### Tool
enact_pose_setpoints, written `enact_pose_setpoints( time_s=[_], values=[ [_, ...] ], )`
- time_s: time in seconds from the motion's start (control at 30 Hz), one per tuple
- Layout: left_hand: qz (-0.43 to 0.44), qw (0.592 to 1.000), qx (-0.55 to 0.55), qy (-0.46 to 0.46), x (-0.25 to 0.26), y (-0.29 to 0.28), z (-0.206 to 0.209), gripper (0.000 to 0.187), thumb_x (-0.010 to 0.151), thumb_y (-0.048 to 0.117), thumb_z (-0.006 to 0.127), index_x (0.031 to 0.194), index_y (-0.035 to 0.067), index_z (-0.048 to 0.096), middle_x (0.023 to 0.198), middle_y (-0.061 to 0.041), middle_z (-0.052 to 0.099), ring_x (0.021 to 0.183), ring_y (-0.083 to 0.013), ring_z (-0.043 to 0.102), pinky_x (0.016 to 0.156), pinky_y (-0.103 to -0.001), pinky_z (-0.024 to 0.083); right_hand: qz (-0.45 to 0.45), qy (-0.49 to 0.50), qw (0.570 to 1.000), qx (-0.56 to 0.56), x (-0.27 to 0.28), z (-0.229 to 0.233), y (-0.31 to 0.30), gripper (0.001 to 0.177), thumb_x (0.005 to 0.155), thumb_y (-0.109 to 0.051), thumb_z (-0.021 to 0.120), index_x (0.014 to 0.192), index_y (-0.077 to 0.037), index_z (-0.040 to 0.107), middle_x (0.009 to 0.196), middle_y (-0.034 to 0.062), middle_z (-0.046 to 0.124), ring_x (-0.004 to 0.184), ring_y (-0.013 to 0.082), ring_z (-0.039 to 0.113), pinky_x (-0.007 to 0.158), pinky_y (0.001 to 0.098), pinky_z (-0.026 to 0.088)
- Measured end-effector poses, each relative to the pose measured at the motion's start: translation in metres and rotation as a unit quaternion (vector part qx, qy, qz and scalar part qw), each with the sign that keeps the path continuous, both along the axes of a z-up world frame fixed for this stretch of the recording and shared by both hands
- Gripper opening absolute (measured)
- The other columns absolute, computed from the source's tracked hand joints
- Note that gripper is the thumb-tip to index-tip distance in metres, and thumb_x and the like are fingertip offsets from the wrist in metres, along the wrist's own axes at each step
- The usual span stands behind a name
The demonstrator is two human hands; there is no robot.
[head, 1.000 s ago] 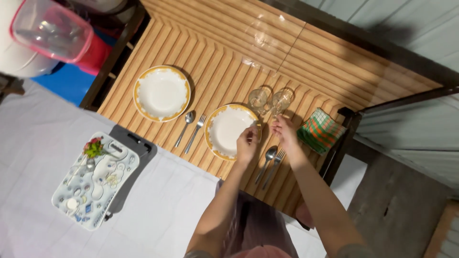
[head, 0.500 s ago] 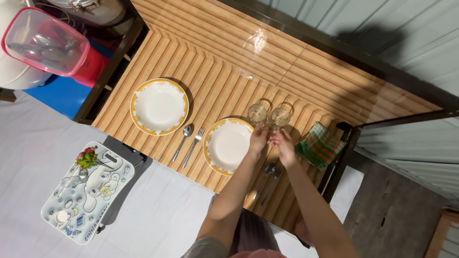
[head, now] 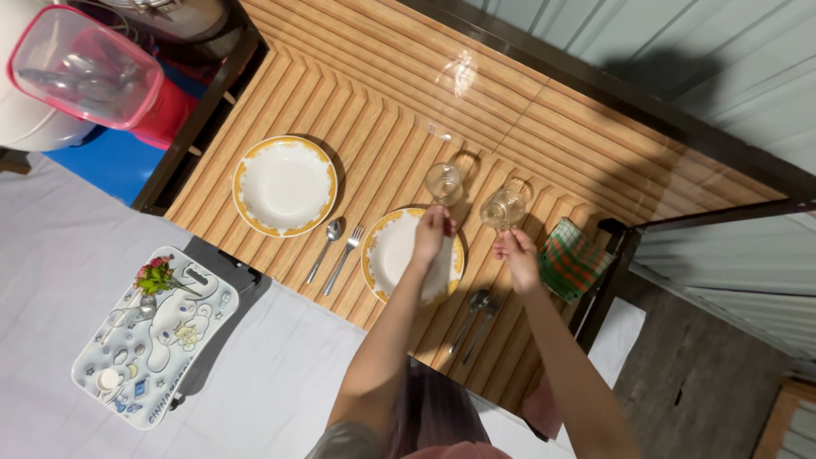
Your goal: Arranging plates, glasses, and cutlery on a table and cleaning a spoon with a cloth
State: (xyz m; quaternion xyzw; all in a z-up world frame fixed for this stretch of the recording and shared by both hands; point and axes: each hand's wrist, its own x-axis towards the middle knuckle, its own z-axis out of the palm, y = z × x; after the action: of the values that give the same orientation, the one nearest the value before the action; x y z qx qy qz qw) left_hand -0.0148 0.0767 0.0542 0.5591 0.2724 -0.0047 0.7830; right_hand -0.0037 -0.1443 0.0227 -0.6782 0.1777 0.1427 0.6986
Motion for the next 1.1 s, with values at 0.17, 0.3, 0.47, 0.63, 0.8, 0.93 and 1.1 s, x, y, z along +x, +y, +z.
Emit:
enact_pose_setpoints(
  time_s=[0.17,0.3,0.47,0.63,0.8,0.93,1.1],
  values=[
    [0.02,0.993,0.116,-0.016,-0.053,0.068,0.01,0.035,0.11,0.026,0.044,0.09,0.006,0.064,0.072,-0.013,0.066,0.061,-0.0207,0.066,0.056,-0.031,0.06,0.021,0.01,1.0,0.017,-0.002,0.024,0.039,0.027,0.107,-0.032,0.059,0.115,-0.006,0.064,0.083,0.0172,0.071,0.071,0.0193,0.072,0.063,0.0275,0.062],
    [0.039,0.983,0.176,-0.019,-0.105,0.117,0.029,0.037,0.111,0.027,0.042,0.089,0.006,0.064,0.074,-0.016,0.068,0.063,-0.0237,0.068,0.059,-0.033,0.06,0.033,0.013,0.998,0.052,-0.01,0.026,0.072,0.028,0.107,-0.033,0.059,0.115,-0.007,0.063,0.082,0.0176,0.071,0.072,0.0199,0.073,0.064,0.0289,0.062],
    [0.089,0.982,0.165,0.009,-0.166,0.135,0.059,0.034,0.111,0.025,0.042,0.091,0.007,0.064,0.074,-0.014,0.068,0.065,-0.0218,0.067,0.06,-0.032,0.059,0.06,0.069,0.99,0.11,-0.053,0.085,0.095,0.026,0.107,-0.039,0.056,0.107,-0.012,0.059,0.086,0.0167,0.071,0.075,0.0199,0.071,0.066,0.0269,0.058],
    [0.146,0.978,0.147,0.0,-0.218,0.129,0.083,0.035,0.111,0.024,0.041,0.09,0.006,0.063,0.073,-0.014,0.066,0.064,-0.0212,0.064,0.059,-0.03,0.057,0.099,0.061,0.987,0.113,-0.086,0.109,0.097,0.031,0.109,-0.041,0.052,0.099,-0.012,0.058,0.081,0.0176,0.071,0.071,0.0206,0.07,0.062,0.0262,0.056],
    [0.201,0.972,0.118,-0.021,-0.26,0.12,0.075,0.034,0.111,0.023,0.04,0.09,0.007,0.06,0.074,-0.014,0.066,0.064,-0.0203,0.062,0.059,-0.028,0.055,0.124,0.05,0.985,0.109,-0.102,0.119,0.092,0.029,0.109,-0.04,0.052,0.099,-0.013,0.058,0.081,0.0189,0.071,0.072,0.0207,0.069,0.062,0.0257,0.055],
    [0.226,0.968,0.105,-0.024,-0.287,0.117,0.105,0.033,0.112,0.021,0.038,0.091,0.008,0.059,0.073,-0.011,0.065,0.064,-0.0182,0.06,0.059,-0.027,0.054,0.135,0.041,0.985,0.103,-0.103,0.129,0.086,0.029,0.108,-0.04,0.052,0.099,-0.014,0.058,0.082,0.0197,0.072,0.071,0.0211,0.07,0.061,0.0259,0.055],
    [0.236,0.965,0.114,-0.034,-0.289,0.138,0.113,0.032,0.112,0.02,0.037,0.091,0.008,0.058,0.073,-0.011,0.064,0.064,-0.0183,0.06,0.06,-0.027,0.053,0.127,0.022,0.988,0.085,-0.097,0.133,0.089,0.029,0.107,-0.041,0.055,0.096,-0.014,0.058,0.079,0.018,0.072,0.067,0.0192,0.07,0.058,0.0243,0.054]
  ],
)
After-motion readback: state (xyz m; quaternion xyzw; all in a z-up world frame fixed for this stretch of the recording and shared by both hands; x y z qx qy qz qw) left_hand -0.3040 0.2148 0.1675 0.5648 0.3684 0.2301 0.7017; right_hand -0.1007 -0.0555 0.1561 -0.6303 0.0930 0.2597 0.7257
